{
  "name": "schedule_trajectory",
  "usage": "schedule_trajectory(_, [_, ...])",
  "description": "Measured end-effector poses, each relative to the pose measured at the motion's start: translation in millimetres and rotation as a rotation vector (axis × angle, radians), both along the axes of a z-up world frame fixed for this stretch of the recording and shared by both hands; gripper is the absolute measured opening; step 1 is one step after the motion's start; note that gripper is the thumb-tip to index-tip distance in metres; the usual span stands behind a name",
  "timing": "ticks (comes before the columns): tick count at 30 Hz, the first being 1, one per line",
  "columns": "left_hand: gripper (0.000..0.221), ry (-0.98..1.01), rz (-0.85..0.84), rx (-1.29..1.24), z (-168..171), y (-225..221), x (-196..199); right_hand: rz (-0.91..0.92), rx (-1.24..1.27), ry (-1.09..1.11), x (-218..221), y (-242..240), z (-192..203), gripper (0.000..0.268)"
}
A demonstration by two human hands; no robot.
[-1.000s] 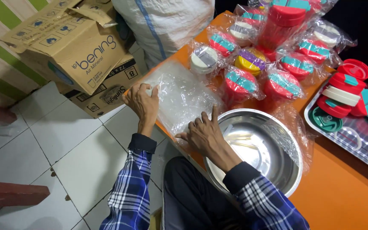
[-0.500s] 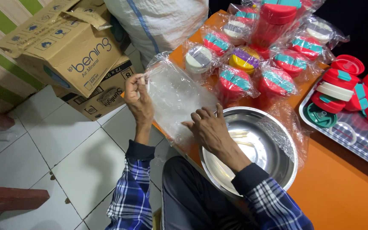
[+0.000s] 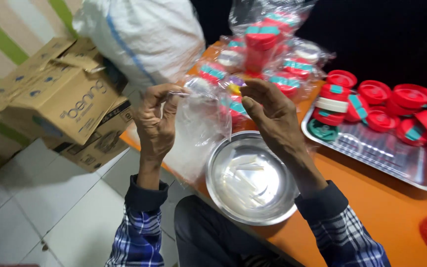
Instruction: Assemble plastic containers by wiping them, inserting straws, and attaching bands and lids.
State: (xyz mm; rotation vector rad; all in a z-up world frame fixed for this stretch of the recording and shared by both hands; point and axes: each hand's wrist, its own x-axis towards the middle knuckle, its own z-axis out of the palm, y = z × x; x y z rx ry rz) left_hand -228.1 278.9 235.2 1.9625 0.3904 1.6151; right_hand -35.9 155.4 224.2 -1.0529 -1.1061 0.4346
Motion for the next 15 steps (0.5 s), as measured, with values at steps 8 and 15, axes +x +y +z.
schedule_trajectory(8, [0.009, 0.014, -0.204, 0.021, 34, -45, 61, -0.121, 0.091, 0.147, 33, -48, 28, 0.024])
schedule_trajectory(15, [0.043, 0.037, -0.39, -0.084, 55, -59, 110, -0.325, 0.125, 0.176, 64, -71, 39, 0.014])
